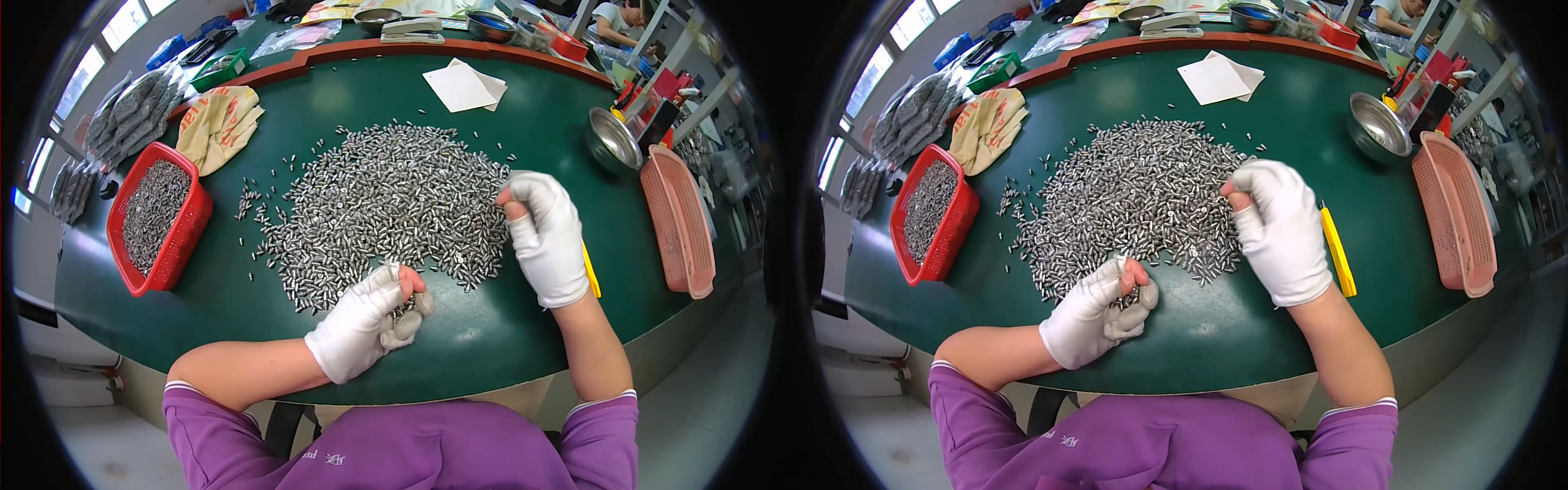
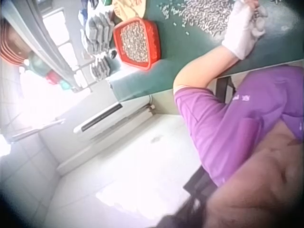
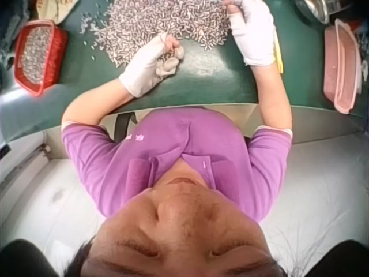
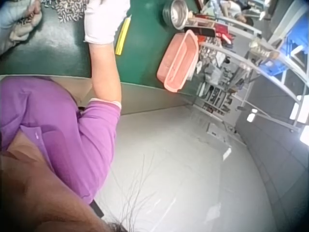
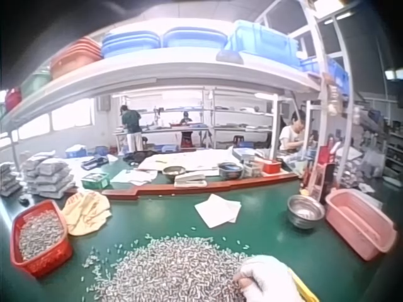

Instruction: The person is sorting and inspecting small metal components at an assembly workbench.

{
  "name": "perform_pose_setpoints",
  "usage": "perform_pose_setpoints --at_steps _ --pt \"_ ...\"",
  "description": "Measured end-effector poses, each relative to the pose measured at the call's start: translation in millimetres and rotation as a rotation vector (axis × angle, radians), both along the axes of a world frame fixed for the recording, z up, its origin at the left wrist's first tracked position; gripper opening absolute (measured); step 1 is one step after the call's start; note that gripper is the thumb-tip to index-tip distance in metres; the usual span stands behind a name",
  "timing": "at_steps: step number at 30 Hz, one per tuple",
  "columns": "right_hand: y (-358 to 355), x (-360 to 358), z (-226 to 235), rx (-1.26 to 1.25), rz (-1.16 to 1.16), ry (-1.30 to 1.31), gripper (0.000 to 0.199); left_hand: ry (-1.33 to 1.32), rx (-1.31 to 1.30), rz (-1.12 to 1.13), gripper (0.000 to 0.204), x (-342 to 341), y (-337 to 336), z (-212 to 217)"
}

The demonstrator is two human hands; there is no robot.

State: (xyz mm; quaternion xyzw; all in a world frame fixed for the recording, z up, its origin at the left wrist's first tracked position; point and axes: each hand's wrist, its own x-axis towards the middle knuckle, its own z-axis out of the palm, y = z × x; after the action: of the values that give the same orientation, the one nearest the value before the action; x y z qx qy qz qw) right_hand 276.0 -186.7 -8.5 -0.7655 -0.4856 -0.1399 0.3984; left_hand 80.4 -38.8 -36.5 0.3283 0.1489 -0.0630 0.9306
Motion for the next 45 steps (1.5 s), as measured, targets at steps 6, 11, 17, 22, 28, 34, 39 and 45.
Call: perform_pose_setpoints --at_steps 6,11,17,22,28,34,39,45 --pt "-8.0 21.9 5.3 0.016 -0.255 -0.198 0.022 -0.01 -0.015 -0.021 0.019 0.8 1.7 -1.8" --pt "-7.1 11.6 9.2 -0.083 -0.167 -0.142 0.024 -0.011 -0.007 -0.023 0.018 0.5 1.5 -0.6" --pt "-16.9 1.1 25.9 -0.362 0.21 0.073 0.024 -0.007 -0.008 -0.031 0.017 0.6 2.3 -0.2" --pt "-15.0 -22.9 36.8 -0.796 0.224 0.205 0.03 0.028 0.004 -0.045 0.018 0.2 2.5 0.8" --pt "-2.9 -38.4 1.7 -0.629 0.226 0.151 0.028 0.089 -0.064 -0.303 0.019 0.2 -0.1 8.4" --pt "11.5 -41.2 -17.2 -0.346 0.257 -0.004 0.019 0.042 -0.072 -0.357 0.018 2.7 1.1 2.1" --pt "10.2 -23.6 -9.2 -0.072 0.257 0.019 0.018 0.035 -0.062 -0.382 0.017 3.2 1.4 0.3" --pt "-1.6 -7.4 5.7 -0.29 0.361 0.001 0.009 -0.009 -0.114 -0.355 0.015 1.4 2.4 -0.6"
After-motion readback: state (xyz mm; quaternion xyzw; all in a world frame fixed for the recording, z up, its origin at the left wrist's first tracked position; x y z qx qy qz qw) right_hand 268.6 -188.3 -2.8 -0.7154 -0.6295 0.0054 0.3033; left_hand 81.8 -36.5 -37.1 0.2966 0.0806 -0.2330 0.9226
